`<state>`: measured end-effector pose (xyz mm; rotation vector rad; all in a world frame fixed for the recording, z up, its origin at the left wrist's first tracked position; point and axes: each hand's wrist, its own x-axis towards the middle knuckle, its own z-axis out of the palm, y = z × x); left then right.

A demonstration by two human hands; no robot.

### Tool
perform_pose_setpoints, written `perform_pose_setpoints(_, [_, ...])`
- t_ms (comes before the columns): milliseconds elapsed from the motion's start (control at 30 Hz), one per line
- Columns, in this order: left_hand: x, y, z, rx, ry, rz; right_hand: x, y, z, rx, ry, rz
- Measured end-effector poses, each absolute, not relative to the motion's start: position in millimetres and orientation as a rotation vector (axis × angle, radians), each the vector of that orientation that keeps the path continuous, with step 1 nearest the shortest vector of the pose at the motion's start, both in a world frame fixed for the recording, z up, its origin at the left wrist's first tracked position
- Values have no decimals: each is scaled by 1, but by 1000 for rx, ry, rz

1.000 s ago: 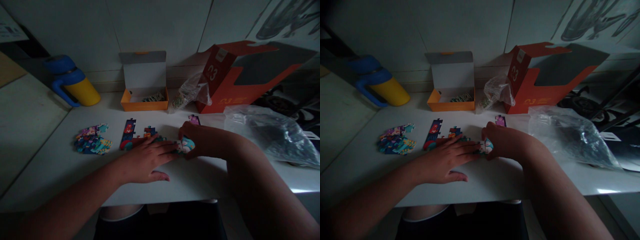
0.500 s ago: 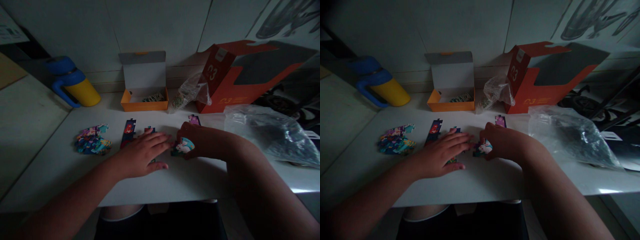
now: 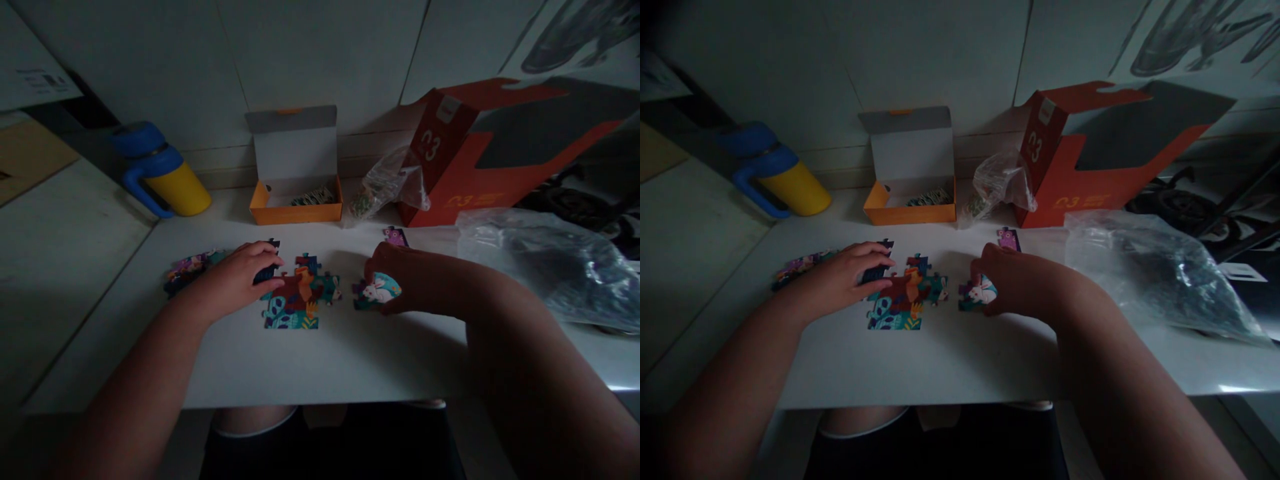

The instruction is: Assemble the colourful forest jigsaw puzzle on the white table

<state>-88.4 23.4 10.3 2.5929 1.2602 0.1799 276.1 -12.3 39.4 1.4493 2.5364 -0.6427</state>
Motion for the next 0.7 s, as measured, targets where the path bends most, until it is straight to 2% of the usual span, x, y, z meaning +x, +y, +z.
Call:
perform_pose_setpoints(500, [-79,13,17,2557,1153,199,280,-9,34,1450,2603,-696])
perform_pose_setpoints(600, [-87,18,27,2557,1266,266,282,-9,35,1438,2618,-692])
perform_pose_setpoints(700, [-114,26,43,2519,1566,391,284,-9,33,1457,2631,-693])
